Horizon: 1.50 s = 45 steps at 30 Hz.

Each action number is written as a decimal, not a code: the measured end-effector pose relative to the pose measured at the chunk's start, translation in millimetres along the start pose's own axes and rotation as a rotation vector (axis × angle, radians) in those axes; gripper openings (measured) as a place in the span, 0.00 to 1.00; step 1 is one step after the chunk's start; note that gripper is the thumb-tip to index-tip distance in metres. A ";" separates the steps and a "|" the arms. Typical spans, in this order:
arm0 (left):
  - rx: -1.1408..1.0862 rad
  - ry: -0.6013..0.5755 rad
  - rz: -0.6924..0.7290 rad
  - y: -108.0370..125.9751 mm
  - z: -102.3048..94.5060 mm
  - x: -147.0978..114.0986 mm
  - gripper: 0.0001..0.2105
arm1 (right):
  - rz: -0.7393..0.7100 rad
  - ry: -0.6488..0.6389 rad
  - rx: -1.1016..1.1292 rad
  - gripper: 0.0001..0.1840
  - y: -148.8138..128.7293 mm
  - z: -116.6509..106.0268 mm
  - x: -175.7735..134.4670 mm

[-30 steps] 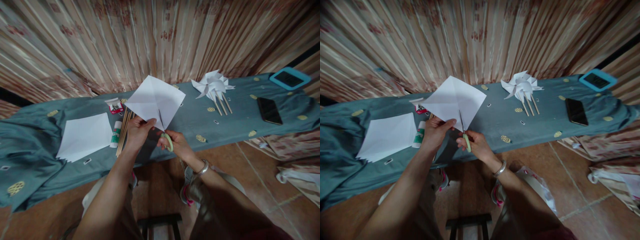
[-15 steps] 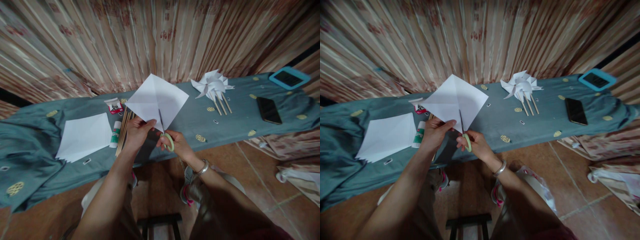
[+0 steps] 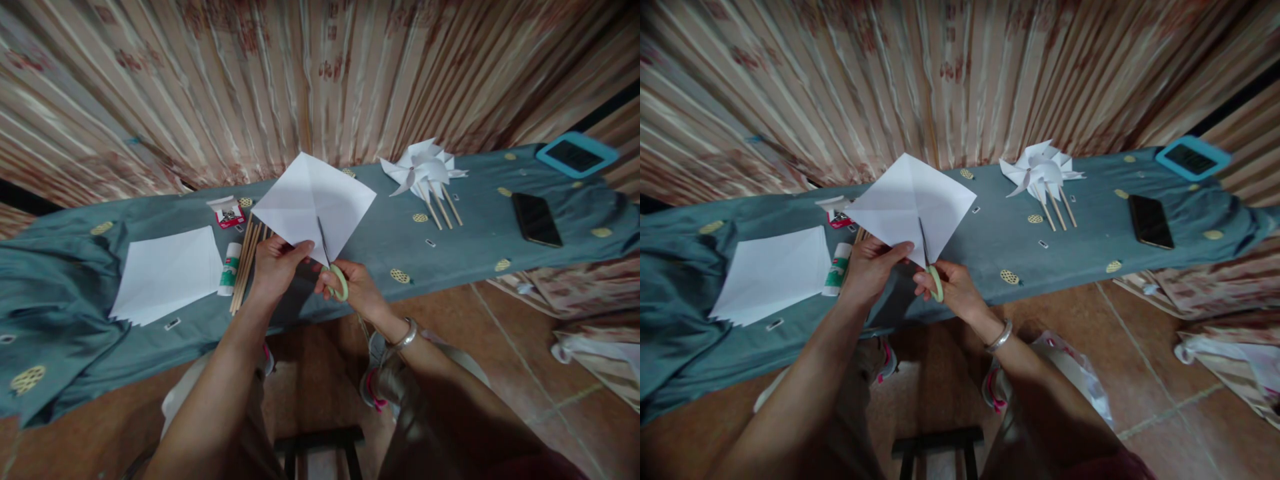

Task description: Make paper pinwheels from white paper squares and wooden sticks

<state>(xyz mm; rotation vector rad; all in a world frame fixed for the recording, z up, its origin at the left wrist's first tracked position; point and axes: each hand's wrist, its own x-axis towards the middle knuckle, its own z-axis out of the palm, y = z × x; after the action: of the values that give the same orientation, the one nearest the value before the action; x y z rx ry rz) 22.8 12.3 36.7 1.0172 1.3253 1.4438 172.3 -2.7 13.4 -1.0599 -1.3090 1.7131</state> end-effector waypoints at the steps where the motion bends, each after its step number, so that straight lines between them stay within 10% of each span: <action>1: -0.002 0.000 0.001 0.0 0.0 -0.1 0.05 | -0.006 -0.001 -0.005 0.24 -0.4 -0.3 -0.2; 22: -0.031 -0.023 -0.010 -0.7 0.8 -2.1 0.05 | 0.040 0.008 0.016 0.25 -0.3 0.1 0.2; 35: -0.202 0.118 0.048 -0.4 -18.1 14.3 0.05 | 0.238 -0.304 -0.042 0.22 -5.4 -31.6 -6.7; 45: -0.259 -0.090 -0.129 2.7 -5.3 -2.8 0.09 | -0.055 0.341 0.203 0.29 -13.0 -79.4 15.7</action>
<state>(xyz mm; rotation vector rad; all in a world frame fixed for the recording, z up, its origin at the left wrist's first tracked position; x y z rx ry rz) 18.2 8.2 38.9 0.8024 1.0867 1.4127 239.5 44.3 11.7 -1.1256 -0.9209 1.5078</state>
